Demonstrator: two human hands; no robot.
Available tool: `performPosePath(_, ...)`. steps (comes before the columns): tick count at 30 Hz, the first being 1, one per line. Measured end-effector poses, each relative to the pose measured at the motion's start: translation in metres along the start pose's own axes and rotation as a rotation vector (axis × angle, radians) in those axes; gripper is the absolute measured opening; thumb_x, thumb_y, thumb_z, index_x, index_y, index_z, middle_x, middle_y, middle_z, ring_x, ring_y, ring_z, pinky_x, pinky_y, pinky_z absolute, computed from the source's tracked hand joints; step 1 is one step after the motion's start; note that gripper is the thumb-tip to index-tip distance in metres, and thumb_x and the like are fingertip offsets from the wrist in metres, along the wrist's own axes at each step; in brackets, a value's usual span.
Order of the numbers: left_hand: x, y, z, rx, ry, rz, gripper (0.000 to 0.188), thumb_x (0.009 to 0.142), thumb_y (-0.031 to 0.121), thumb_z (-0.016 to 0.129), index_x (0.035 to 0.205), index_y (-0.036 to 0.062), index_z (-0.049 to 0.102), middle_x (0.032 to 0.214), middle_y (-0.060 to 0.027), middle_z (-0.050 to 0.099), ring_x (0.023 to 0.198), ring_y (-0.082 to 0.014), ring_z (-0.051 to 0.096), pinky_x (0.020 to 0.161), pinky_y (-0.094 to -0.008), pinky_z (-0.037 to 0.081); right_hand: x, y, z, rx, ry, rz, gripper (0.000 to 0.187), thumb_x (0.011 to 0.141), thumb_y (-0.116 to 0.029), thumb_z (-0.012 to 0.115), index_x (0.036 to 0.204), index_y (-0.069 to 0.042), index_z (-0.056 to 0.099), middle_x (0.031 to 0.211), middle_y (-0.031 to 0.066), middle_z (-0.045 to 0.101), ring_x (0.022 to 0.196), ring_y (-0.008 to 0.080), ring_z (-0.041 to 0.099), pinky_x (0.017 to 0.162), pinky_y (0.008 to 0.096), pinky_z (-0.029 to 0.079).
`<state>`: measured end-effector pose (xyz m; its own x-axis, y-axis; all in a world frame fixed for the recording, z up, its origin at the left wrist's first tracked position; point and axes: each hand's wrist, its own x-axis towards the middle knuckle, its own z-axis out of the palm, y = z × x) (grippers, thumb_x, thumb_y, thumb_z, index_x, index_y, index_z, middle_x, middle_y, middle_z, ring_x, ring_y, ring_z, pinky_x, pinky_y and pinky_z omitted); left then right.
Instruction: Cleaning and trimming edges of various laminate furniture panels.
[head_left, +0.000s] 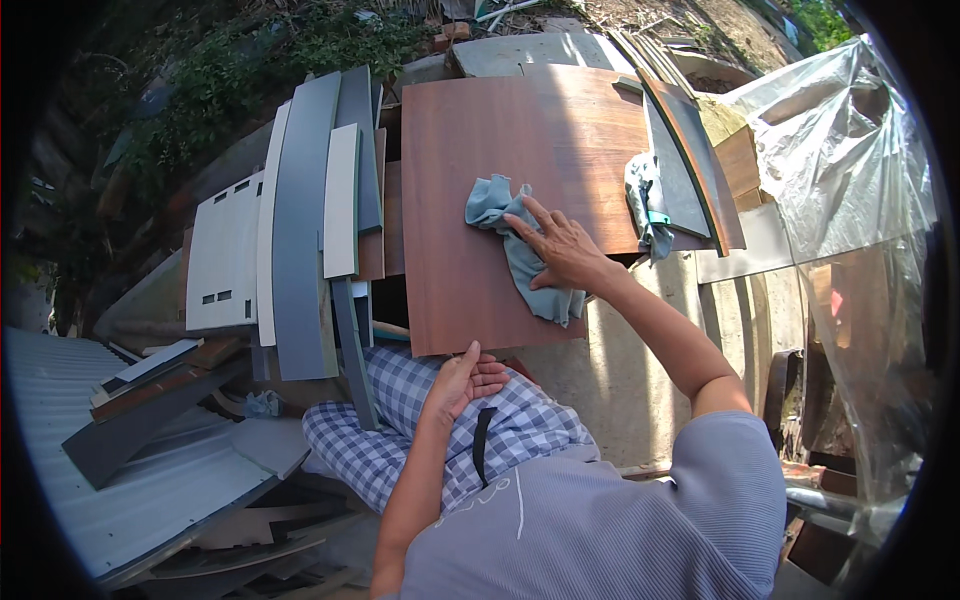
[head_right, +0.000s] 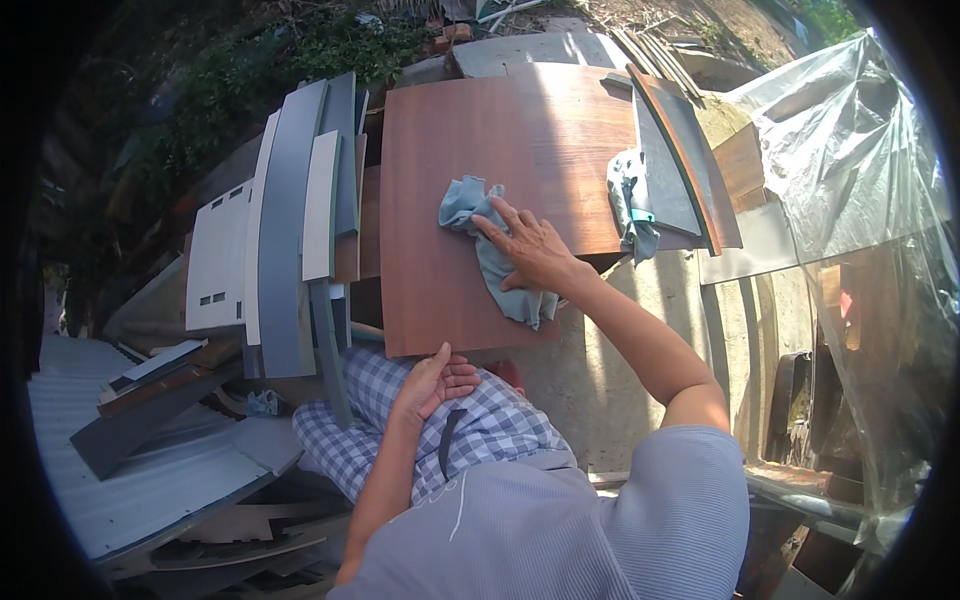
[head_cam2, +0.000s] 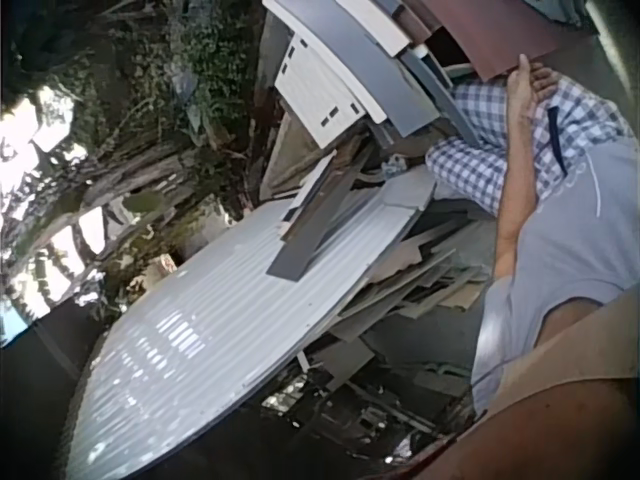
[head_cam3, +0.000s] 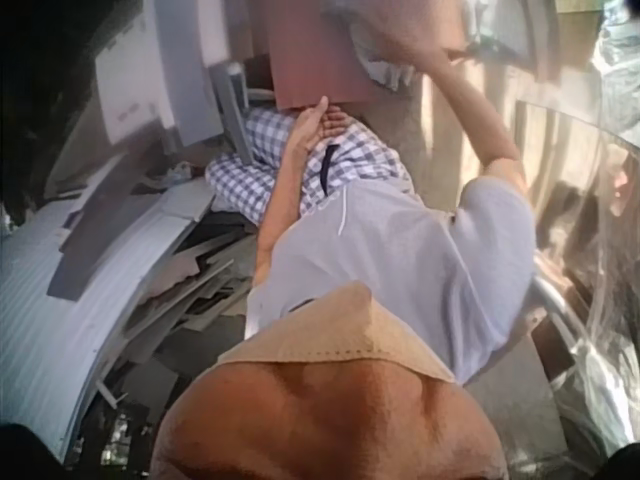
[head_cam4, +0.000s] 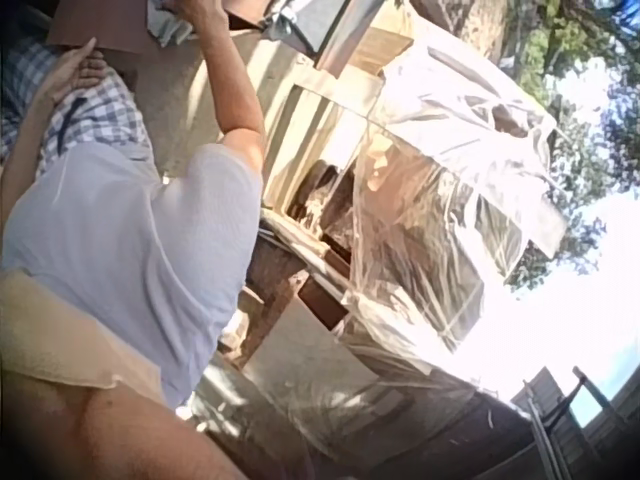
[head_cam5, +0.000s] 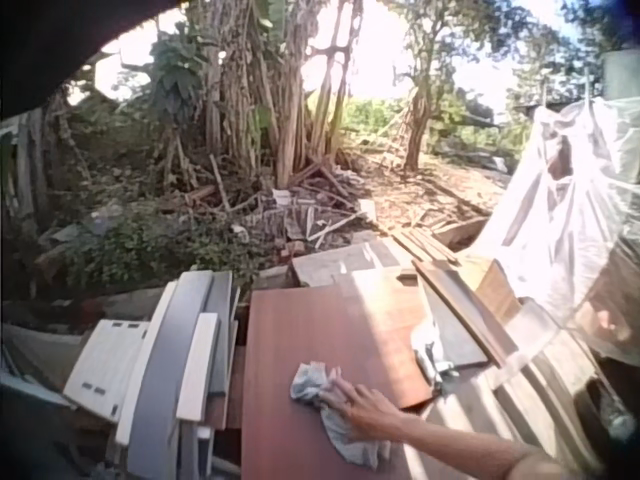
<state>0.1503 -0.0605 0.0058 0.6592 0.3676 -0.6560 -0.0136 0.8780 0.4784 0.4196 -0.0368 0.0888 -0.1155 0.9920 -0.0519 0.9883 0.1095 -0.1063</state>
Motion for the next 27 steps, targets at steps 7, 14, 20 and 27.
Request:
performPosePath(7, 0.002, -0.006, 0.0, -0.016, 0.038, 0.012, 0.047, 0.093, 0.04, 0.045, 0.1, -0.0064, 0.051, 0.092, -0.0207, 0.062, 0.085, -0.031, 0.065, 0.071, -0.0348, 0.057, 0.066, 0.054, 0.005, 0.229, -0.077, -0.122, 0.04, 0.077, -0.028, 0.066, 0.112, -0.015, 0.054, 0.106, 0.0099, 0.052, 0.103, 0.0298, 0.054, 0.082, 0.0403, 0.048)
performPosePath(14, -0.006, -0.004, 0.013, -0.064, -0.017, 0.026, 0.043, 0.095, 0.036, 0.044, 0.101, -0.0057, 0.053, 0.094, -0.0203, 0.062, 0.091, -0.0302, 0.063, 0.079, -0.0362, 0.054, 0.047, 0.307, 0.046, -0.496, 0.281, 0.348, 0.037, 0.086, -0.037, 0.051, 0.109, -0.008, 0.054, 0.096, 0.0176, 0.064, 0.091, 0.0318, 0.062, 0.072, 0.0438, 0.048)
performPosePath(20, -0.081, -0.008, -0.015, -0.08, 0.143, 0.12, 0.04, 0.096, 0.034, 0.042, 0.1, -0.004, 0.056, 0.099, -0.0192, 0.062, 0.097, -0.0265, 0.062, 0.09, -0.038, 0.049, 0.191, 0.319, 0.014, -0.063, 0.334, 1.011, 0.029, 0.086, -0.03, 0.05, 0.099, -0.007, 0.061, 0.101, 0.0163, 0.064, 0.097, 0.0298, 0.062, 0.077, 0.0418, 0.05)
performPosePath(27, -0.092, -0.032, -0.053, -0.328, 0.495, 0.226, 0.038, 0.093, 0.036, 0.047, 0.099, -0.0001, 0.057, 0.099, -0.0195, 0.062, 0.098, -0.0333, 0.06, 0.088, -0.0474, 0.049, 0.33, 0.296, -0.008, 0.547, 0.455, 0.781, 0.047, 0.077, -0.037, 0.053, 0.105, 0.0, 0.061, 0.109, 0.0238, 0.06, 0.103, 0.0377, 0.058, 0.087, 0.0438, 0.045)
